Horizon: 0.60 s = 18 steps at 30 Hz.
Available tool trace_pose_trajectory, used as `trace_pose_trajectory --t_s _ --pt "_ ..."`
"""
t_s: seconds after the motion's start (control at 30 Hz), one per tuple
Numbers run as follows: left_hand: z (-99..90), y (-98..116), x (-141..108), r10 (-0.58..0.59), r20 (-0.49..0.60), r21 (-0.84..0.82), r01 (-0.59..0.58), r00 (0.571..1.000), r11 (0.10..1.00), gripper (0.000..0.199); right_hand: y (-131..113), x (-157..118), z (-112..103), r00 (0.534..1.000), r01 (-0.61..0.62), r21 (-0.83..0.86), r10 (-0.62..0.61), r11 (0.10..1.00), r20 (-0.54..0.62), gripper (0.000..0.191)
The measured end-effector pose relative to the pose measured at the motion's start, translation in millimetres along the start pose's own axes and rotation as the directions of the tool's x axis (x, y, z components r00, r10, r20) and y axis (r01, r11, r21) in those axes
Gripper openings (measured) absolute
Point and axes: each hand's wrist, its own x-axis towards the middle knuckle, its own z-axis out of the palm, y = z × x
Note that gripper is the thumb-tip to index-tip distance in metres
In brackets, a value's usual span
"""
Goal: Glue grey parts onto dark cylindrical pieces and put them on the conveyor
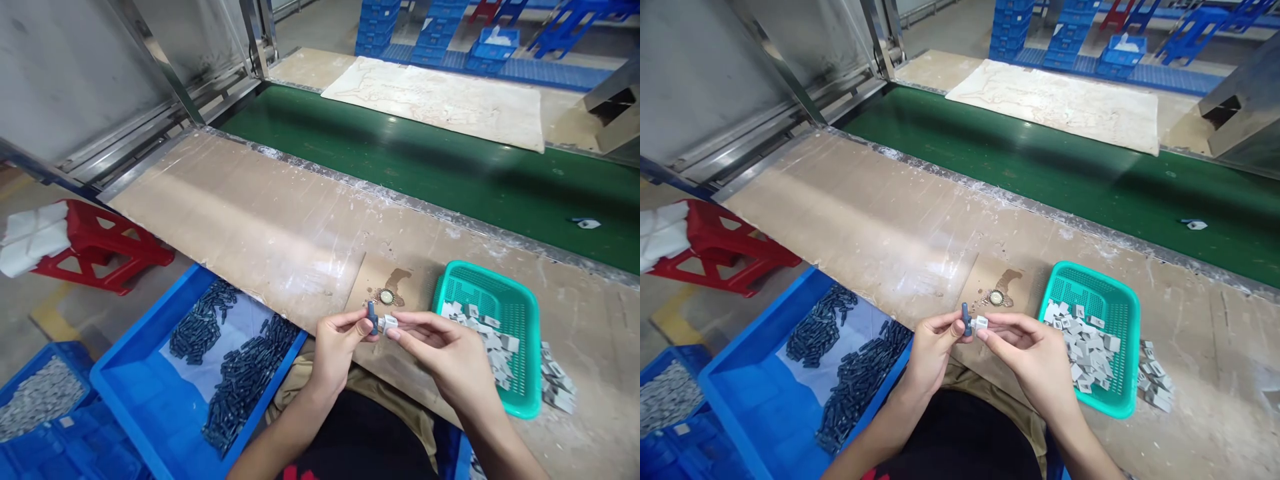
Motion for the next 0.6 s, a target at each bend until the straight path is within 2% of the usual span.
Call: trace_pose_trajectory --t_s 0.2,0.33,0.37,0.43,0.47,0.5,0.53,0.57,0.6 --pt "-1.4 10 -2 0.178 0.046 0.272 -0.184 0.983 0.945 0.023 5 2 1 0.998 0.022 -0.048 -0.019 0.999 0.057 0.025" --pt "-6.2 12 11 0.189 0.159 0.359 -0.235 0.969 0.903 0.024 8 18 3 0.995 0.0 -0.065 0.007 0.998 0.104 0.029" --pt "-8.6 12 14 0.168 0.198 0.363 -0.231 0.966 0.903 0.03 7 28 -1 0.996 0.009 -0.1 0.0 0.995 0.084 0.031" --pt "-17.3 13 18 0.131 0.233 0.376 -0.214 0.964 0.901 0.045 4 55 -20 0.996 0.054 -0.241 -0.071 0.969 -0.059 0.032" --pt "-24.6 14 19 0.143 0.199 0.395 -0.213 0.969 0.894 0.05 1 72 -35 0.976 0.07 -0.33 -0.133 0.941 -0.172 0.032" --pt "-34.6 17 19 0.181 0.123 0.424 -0.216 0.976 0.879 0.051 -3 90 -53 0.931 0.067 -0.423 -0.209 0.904 -0.299 0.031" --pt "-47.5 20 19 0.244 0.013 0.464 -0.222 0.97 0.858 0.05 -6 107 -74 0.897 0.045 -0.455 -0.236 0.889 -0.373 0.031" --pt "-63.4 23 20 0.325 -0.113 0.512 -0.225 0.939 0.829 0.048 -10 123 -97 0.863 0.015 -0.466 -0.247 0.885 -0.441 0.031" --pt "-82.3 27 20 0.41 -0.234 0.564 -0.22 0.882 0.796 0.047 -12 137 -118 0.82 -0.015 -0.484 -0.267 0.875 -0.507 0.03"
